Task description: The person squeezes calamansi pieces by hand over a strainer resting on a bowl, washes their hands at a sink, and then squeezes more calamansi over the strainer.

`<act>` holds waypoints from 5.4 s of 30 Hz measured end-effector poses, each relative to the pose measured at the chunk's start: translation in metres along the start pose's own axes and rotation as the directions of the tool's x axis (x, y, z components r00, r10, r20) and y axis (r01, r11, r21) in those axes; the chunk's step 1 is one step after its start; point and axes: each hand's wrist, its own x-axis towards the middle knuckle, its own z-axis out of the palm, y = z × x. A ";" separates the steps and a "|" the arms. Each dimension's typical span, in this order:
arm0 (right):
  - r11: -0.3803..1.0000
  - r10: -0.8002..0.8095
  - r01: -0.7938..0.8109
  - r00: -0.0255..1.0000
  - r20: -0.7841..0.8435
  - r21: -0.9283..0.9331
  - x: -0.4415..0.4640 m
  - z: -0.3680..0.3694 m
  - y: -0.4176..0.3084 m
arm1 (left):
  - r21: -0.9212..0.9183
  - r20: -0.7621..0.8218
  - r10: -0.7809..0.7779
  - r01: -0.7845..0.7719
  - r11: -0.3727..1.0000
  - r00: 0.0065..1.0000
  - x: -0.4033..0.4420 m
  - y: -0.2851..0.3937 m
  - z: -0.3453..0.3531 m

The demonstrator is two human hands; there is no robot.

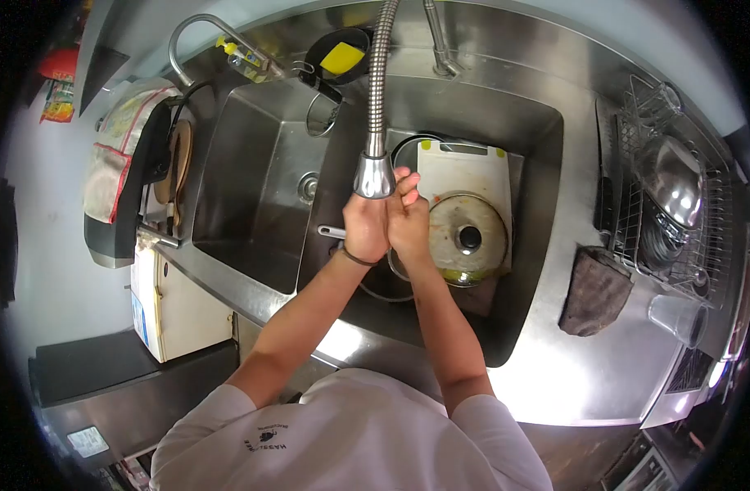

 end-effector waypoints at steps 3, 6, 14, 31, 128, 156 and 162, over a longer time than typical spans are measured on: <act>0.995 -0.060 0.054 0.996 -0.066 -0.081 0.001 0.000 0.012 | 0.233 -0.072 0.082 -0.063 0.970 0.994 -0.001 -0.006 -0.004; 0.965 -0.014 -0.010 0.996 -0.089 -0.264 0.001 -0.006 0.019 | 0.832 0.056 0.289 -0.204 0.515 0.956 0.004 -0.013 -0.022; 0.663 -0.169 0.118 0.986 0.006 -0.739 0.002 -0.018 0.005 | 0.903 0.393 0.395 -0.429 0.002 0.830 0.003 -0.016 -0.005; 0.589 0.291 -0.435 0.900 0.323 0.681 0.001 -0.005 0.047 | 0.742 0.312 0.185 -0.361 0.565 0.932 0.005 -0.018 -0.033; 0.636 0.554 -0.686 0.725 0.408 0.355 -0.075 0.077 0.017 | 0.894 0.336 0.376 -0.418 0.160 0.863 -0.113 0.042 -0.072; 0.275 -0.126 0.104 0.989 0.072 -0.956 -0.141 0.127 0.061 | 0.945 0.240 0.272 -0.288 0.153 0.932 -0.133 0.093 -0.162; 0.045 -0.082 -0.091 0.992 -0.094 -0.995 -0.157 0.053 0.035 | 0.855 0.338 0.195 -0.387 0.346 0.921 -0.107 0.157 -0.140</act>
